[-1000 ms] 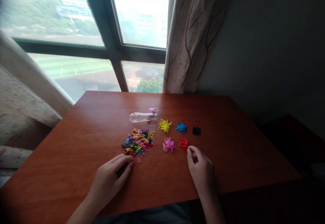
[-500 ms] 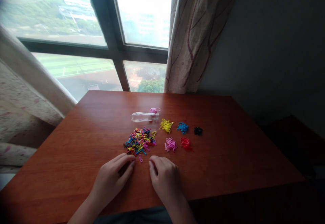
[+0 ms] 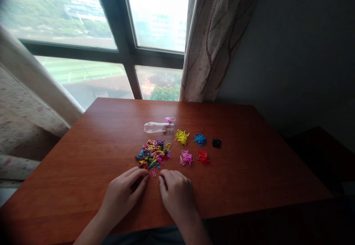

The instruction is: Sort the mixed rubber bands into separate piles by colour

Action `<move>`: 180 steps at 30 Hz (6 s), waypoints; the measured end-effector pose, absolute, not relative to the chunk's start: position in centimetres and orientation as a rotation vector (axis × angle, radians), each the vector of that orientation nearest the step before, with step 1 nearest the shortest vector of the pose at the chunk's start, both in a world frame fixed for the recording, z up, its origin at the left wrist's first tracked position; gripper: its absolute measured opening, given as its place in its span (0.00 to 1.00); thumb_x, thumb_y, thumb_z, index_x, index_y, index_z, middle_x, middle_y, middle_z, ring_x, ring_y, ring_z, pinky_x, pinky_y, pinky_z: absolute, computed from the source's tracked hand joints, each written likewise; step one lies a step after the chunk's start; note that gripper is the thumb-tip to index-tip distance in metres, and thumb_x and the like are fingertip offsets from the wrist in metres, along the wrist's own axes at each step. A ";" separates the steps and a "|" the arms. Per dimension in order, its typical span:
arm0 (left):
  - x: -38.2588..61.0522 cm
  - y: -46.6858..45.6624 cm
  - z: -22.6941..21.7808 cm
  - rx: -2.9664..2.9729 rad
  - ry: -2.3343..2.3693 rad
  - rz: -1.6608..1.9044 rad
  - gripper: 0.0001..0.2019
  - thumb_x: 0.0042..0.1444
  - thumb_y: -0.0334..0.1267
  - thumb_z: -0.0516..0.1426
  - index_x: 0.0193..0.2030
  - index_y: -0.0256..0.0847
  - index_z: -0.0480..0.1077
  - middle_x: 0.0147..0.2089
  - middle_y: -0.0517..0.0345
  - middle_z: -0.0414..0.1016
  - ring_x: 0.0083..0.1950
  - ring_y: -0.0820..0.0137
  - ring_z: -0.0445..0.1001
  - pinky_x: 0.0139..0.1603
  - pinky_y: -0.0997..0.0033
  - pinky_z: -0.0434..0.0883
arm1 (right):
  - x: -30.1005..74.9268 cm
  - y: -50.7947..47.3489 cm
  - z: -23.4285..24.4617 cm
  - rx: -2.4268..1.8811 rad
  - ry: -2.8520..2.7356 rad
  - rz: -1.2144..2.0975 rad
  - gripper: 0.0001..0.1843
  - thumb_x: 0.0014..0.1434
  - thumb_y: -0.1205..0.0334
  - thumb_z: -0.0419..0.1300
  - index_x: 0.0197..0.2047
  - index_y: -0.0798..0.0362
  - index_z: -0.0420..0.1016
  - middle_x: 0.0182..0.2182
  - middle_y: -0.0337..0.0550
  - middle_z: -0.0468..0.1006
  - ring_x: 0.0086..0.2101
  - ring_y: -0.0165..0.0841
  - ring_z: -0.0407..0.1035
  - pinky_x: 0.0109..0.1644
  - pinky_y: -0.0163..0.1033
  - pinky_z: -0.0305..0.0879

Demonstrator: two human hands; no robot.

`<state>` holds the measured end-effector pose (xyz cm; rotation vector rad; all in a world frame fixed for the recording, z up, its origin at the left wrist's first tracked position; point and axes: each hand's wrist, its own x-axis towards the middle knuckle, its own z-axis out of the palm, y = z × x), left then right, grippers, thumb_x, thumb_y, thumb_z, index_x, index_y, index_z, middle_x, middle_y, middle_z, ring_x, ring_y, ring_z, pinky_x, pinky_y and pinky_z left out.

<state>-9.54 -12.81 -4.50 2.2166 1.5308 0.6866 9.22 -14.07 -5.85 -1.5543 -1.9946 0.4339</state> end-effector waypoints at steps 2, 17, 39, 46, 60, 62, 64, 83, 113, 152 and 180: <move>-9.4 -12.8 -4.5 2.242 1.543 0.648 0.08 0.63 0.37 0.52 0.41 0.46 0.73 0.38 0.60 0.78 0.38 0.68 0.78 0.36 0.73 0.68 | 9.3 -14.1 -5.9 -1.552 -1.989 0.436 0.09 0.63 0.68 0.54 0.38 0.49 0.75 0.31 0.38 0.79 0.32 0.33 0.72 0.38 0.35 0.60; -6.4 -13.0 -3.9 2.288 1.799 0.458 0.06 0.63 0.39 0.53 0.35 0.45 0.68 0.35 0.59 0.75 0.37 0.66 0.75 0.32 0.71 0.63 | 9.4 -14.1 -5.9 -1.531 -1.974 0.424 0.10 0.64 0.68 0.52 0.36 0.50 0.75 0.31 0.40 0.79 0.32 0.33 0.72 0.37 0.35 0.61; -0.1 -5.4 -1.5 2.532 1.311 0.466 0.06 0.60 0.33 0.55 0.36 0.44 0.73 0.39 0.56 0.75 0.38 0.68 0.76 0.34 0.73 0.68 | 9.7 -14.8 -6.7 -1.522 -1.980 0.303 0.10 0.58 0.72 0.53 0.28 0.51 0.70 0.25 0.39 0.75 0.28 0.31 0.70 0.32 0.34 0.53; -0.4 -5.2 -1.5 2.530 1.308 0.445 0.06 0.61 0.34 0.54 0.38 0.44 0.73 0.40 0.56 0.76 0.38 0.67 0.77 0.33 0.72 0.68 | 9.7 -14.8 -6.5 -1.507 -1.963 0.378 0.10 0.60 0.71 0.52 0.31 0.51 0.72 0.27 0.40 0.76 0.29 0.32 0.71 0.33 0.34 0.53; -10.1 -11.4 -3.4 2.175 1.435 0.848 0.08 0.64 0.36 0.52 0.40 0.43 0.73 0.34 0.59 0.76 0.31 0.73 0.74 0.33 0.76 0.69 | 9.5 -14.6 -5.7 -1.542 -1.943 0.506 0.10 0.62 0.70 0.54 0.39 0.48 0.75 0.33 0.38 0.80 0.34 0.32 0.73 0.40 0.33 0.60; -10.3 -12.0 -4.1 2.159 1.442 0.858 0.08 0.64 0.36 0.52 0.40 0.43 0.73 0.34 0.59 0.77 0.32 0.72 0.75 0.34 0.76 0.70 | 9.4 -14.4 -5.7 -1.567 -1.932 0.517 0.10 0.62 0.70 0.55 0.40 0.48 0.75 0.33 0.37 0.80 0.34 0.32 0.74 0.39 0.33 0.59; -10.4 -12.4 -4.6 2.163 1.460 0.829 0.08 0.64 0.36 0.52 0.41 0.43 0.73 0.35 0.59 0.77 0.33 0.71 0.76 0.35 0.75 0.70 | 9.2 -14.0 -5.6 -1.603 -1.923 0.518 0.09 0.62 0.69 0.56 0.40 0.48 0.75 0.32 0.36 0.80 0.33 0.32 0.73 0.38 0.34 0.58; -10.2 -12.6 -4.8 2.268 1.495 0.717 0.08 0.64 0.37 0.52 0.41 0.44 0.73 0.37 0.59 0.79 0.36 0.68 0.78 0.35 0.73 0.70 | 7.8 -12.5 -6.0 -1.672 -1.926 0.356 0.06 0.61 0.70 0.58 0.33 0.50 0.72 0.26 0.35 0.76 0.29 0.31 0.71 0.33 0.35 0.52; -10.3 -12.6 -4.7 2.279 1.509 0.721 0.08 0.63 0.36 0.51 0.40 0.45 0.73 0.36 0.59 0.79 0.35 0.69 0.78 0.34 0.74 0.71 | 23.9 -1.3 -2.8 -1.934 -2.004 0.052 0.08 0.60 0.60 0.58 0.35 0.48 0.79 0.28 0.40 0.80 0.28 0.33 0.72 0.29 0.35 0.54; -9.8 -12.6 -4.6 2.221 1.662 0.687 0.07 0.64 0.39 0.52 0.41 0.46 0.71 0.38 0.60 0.80 0.37 0.69 0.79 0.36 0.73 0.69 | 11.4 -13.9 -6.5 -1.510 -1.976 0.452 0.12 0.63 0.67 0.53 0.39 0.49 0.78 0.34 0.42 0.81 0.35 0.34 0.75 0.42 0.35 0.67; -8.8 -12.7 -4.8 2.231 1.843 0.566 0.07 0.64 0.39 0.51 0.39 0.46 0.71 0.39 0.63 0.80 0.38 0.67 0.79 0.35 0.71 0.67 | 11.4 -13.9 -6.5 -1.511 -1.955 0.494 0.11 0.64 0.67 0.53 0.39 0.49 0.77 0.35 0.42 0.81 0.36 0.35 0.75 0.43 0.36 0.65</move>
